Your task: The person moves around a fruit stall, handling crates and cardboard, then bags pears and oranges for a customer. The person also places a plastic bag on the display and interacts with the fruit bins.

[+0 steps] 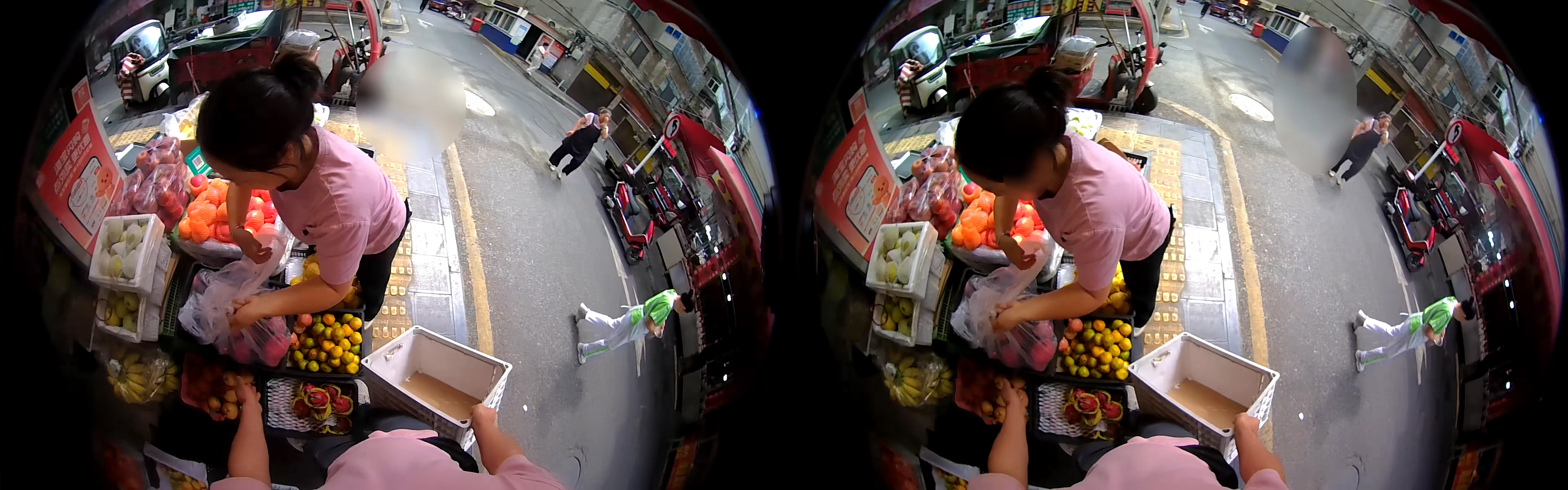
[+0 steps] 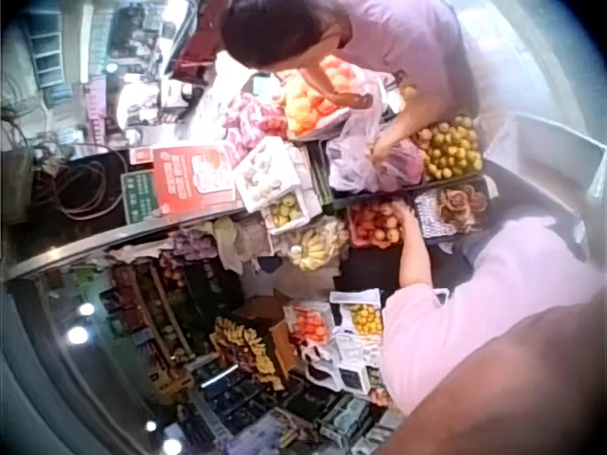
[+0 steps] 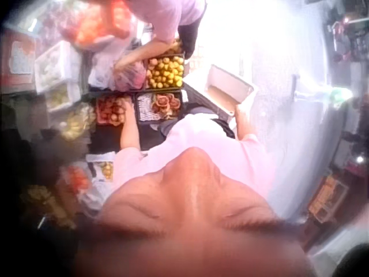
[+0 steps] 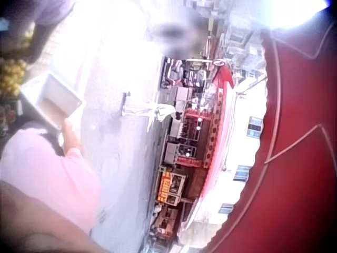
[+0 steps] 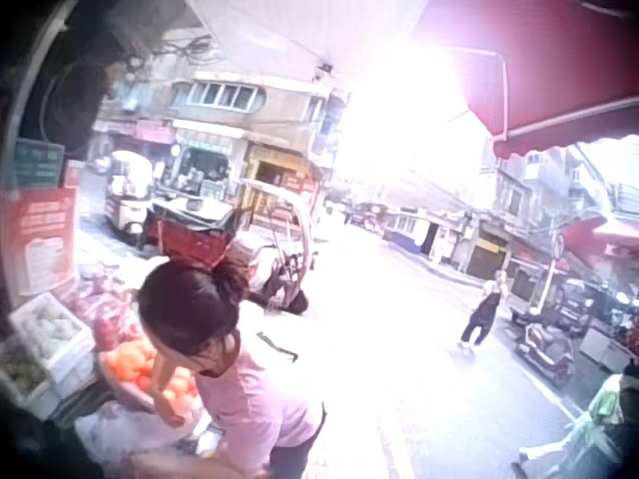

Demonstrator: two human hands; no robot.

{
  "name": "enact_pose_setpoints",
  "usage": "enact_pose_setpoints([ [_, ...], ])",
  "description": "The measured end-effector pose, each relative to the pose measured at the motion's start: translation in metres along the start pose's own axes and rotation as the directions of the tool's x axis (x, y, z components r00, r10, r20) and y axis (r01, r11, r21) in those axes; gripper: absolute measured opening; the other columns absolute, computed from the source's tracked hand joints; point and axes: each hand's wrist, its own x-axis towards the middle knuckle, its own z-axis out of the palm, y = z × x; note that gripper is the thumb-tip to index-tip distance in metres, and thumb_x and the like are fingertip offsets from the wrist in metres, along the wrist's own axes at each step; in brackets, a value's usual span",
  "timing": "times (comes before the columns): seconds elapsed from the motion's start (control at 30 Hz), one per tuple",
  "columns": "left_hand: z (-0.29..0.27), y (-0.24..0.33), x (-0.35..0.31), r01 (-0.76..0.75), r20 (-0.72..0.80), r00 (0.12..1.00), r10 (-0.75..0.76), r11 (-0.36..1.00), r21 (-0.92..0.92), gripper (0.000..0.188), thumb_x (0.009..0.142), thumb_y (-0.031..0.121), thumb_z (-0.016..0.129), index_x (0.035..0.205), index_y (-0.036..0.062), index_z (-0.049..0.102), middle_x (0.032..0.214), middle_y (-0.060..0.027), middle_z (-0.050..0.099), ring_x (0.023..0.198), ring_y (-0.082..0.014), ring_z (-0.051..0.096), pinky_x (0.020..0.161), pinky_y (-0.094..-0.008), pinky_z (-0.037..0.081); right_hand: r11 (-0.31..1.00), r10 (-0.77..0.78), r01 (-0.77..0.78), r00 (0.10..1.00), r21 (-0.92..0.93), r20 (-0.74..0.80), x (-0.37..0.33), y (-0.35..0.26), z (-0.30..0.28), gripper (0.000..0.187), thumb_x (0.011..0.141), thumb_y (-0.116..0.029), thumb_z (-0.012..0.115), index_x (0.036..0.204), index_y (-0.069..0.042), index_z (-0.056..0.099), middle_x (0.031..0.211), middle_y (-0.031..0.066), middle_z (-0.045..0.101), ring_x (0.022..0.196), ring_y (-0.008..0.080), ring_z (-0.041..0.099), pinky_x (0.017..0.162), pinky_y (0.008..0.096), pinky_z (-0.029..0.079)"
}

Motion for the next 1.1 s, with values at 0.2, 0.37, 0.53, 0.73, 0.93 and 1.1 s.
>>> enact_pose_setpoints([
  [0.2, 0.010, -0.035, -0.092, -0.039, -0.134, 0.990, 0.053, 0.993, 0.111, 0.057, 0.097, 0.056, 0.053, 0.132, 0.0117, 0.050, 0.104, -0.0049, 0.056, 0.079, -0.0153, 0.055, 0.062, -0.0326, 0.048, 0.313, -0.856, 0.910, 0.394, -0.273, 0.334, 0.143, 0.085, 0.034, 0.053, 0.060, -0.019, 0.083, 0.105, 0.004, 0.065, 0.099, 0.0191, 0.069, 0.081, 0.0359, 0.069, 0.069, 0.0500, 0.055],
  [0.37, -0.033, -0.099, -0.159, -0.030, -0.369, 0.929, 0.017, 0.999, -0.029, 0.035, 0.098, 0.046, 0.056, 0.105, 0.0113, 0.060, 0.076, -0.0006, 0.056, 0.060, -0.0123, 0.053, 0.047, -0.0284, 0.042, -0.027, -0.857, 0.999, -0.046, 0.045, 0.513, 0.179, 0.043, 0.038, 0.032, 0.078, -0.009, 0.070, 0.107, -0.001, 0.059, 0.090, 0.0260, 0.064, 0.085, 0.0431, 0.061, 0.079, 0.0505, 0.049],
  [0.53, -0.130, -0.240, -0.150, -0.097, -0.602, 0.776, 0.189, 0.978, 0.182, 0.035, 0.097, 0.046, 0.057, 0.096, 0.0114, 0.063, 0.066, 0.0003, 0.054, 0.048, -0.0129, 0.050, 0.040, -0.0307, 0.039, -0.006, -0.671, 1.000, -0.017, 0.017, 0.741, 0.144, -0.022, 0.066, 0.030, 0.077, -0.012, 0.069, 0.102, 0.000, 0.060, 0.088, 0.0253, 0.063, 0.083, 0.0413, 0.060, 0.075, 0.0488, 0.049],
  [0.73, -0.101, -0.252, -0.261, -0.046, -0.472, 0.857, 0.206, 0.944, 0.327, 0.054, 0.097, 0.050, 0.047, 0.103, 0.0019, 0.071, 0.110, -0.0216, 0.069, 0.109, -0.0421, 0.061, 0.093, -0.0510, 0.046, -0.114, -0.643, 0.993, -0.105, 0.040, 0.759, 0.045, -0.103, 0.085, 0.028, 0.076, -0.018, 0.069, 0.095, 0.001, 0.059, 0.083, 0.0214, 0.061, 0.077, 0.0372, 0.060, 0.068, 0.0463, 0.049],
  [0.93, -0.134, -0.339, -0.298, -0.235, -0.305, 0.918, 0.252, 0.968, 0.094, 0.041, 0.094, 0.048, 0.057, 0.092, 0.0087, 0.069, 0.071, -0.0028, 0.067, 0.058, -0.0164, 0.062, 0.056, -0.0336, 0.050, 0.150, -0.712, 0.985, 0.046, 0.087, 0.701, -0.048, -0.070, 0.077, 0.030, 0.075, -0.023, 0.069, 0.089, 0.001, 0.059, 0.078, 0.0174, 0.059, 0.071, 0.0330, 0.060, 0.060, 0.0439, 0.049],
  [1.1, -0.194, -0.416, -0.339, -0.102, -0.305, 0.947, 0.102, 0.995, 0.015, 0.044, 0.093, 0.044, 0.050, 0.071, 0.0092, 0.066, 0.059, -0.0071, 0.064, 0.055, -0.0238, 0.065, 0.058, -0.0403, 0.052, 0.535, -0.729, 0.833, 0.371, 0.140, 0.575, -0.005, 0.005, 0.007, 0.032, 0.075, -0.028, 0.069, 0.084, 0.001, 0.058, 0.074, 0.0141, 0.058, 0.066, 0.0296, 0.059, 0.054, 0.0418, 0.049],
])
